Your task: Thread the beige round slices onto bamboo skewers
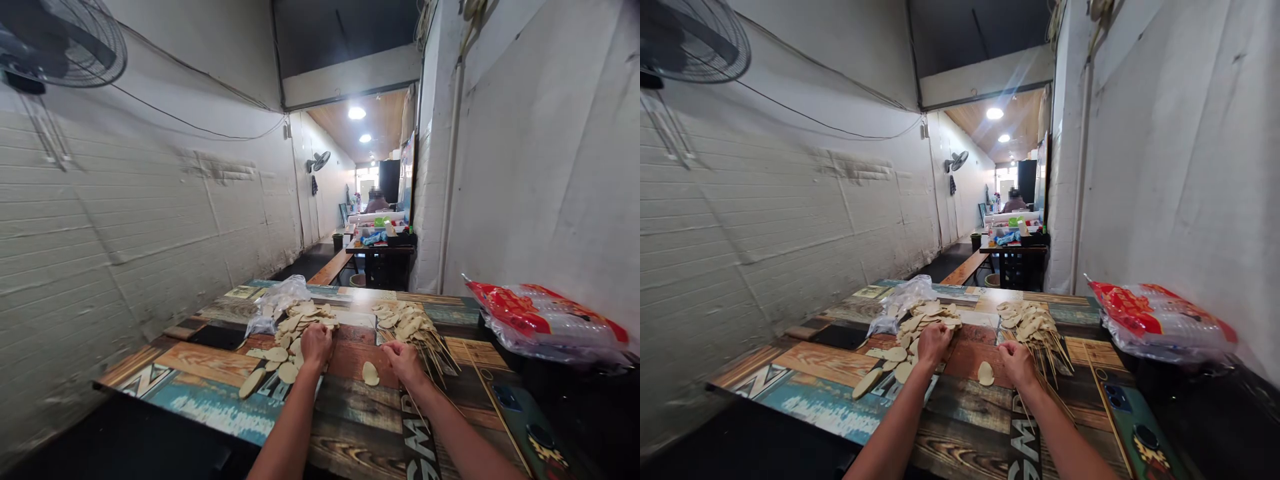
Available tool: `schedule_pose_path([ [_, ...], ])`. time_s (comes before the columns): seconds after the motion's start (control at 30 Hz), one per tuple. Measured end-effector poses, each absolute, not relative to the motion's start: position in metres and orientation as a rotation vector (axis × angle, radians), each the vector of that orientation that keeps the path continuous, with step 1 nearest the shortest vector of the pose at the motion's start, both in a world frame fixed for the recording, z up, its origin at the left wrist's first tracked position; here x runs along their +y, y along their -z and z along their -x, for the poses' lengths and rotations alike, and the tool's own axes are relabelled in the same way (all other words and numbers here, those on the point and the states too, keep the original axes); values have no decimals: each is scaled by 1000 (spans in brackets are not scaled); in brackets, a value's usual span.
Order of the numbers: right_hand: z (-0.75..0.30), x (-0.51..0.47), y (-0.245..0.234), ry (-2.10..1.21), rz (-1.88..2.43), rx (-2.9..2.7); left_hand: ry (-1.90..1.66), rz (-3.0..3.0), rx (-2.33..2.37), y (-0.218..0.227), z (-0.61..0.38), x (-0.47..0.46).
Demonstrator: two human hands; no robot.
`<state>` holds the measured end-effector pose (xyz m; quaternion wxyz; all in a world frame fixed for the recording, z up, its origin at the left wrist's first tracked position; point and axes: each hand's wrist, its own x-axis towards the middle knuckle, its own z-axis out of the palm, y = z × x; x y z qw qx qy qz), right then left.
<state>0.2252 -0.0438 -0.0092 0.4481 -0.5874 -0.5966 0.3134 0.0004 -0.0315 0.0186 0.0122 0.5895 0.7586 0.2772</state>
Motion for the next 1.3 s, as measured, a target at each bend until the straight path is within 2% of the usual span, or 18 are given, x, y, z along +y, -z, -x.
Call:
schedule_pose_path([
  [0.27, -216, -56, 3, -1111, 1428, -1261, -706, -2011, 1875, -17, -1, -40],
  [0.37, -216, -57, 3, -1155, 1427, -1242, -696, -1928, 1977, -17, 1, -35],
  [0.57, -216, -57, 6, -1168, 1438, -1240, -399, -2044, 2084, -11, -12, -26],
  [0.83, -213, -55, 11, -1121, 1466, -1280, -451, -2043, 2050, -15, -28, -27],
  [1.0, -213, -53, 13, -1085, 1486, -1300, -334, -2006, 2258, -17, -32, -37],
  [1.17, -214, -54, 13, -1076, 1430, -1344, -536, -1971, 2202, -13, -31, -37],
  [1.3, -213, -54, 11, -1075, 1446, -1330, -857, -1923, 2013, -5, -29, -32],
])
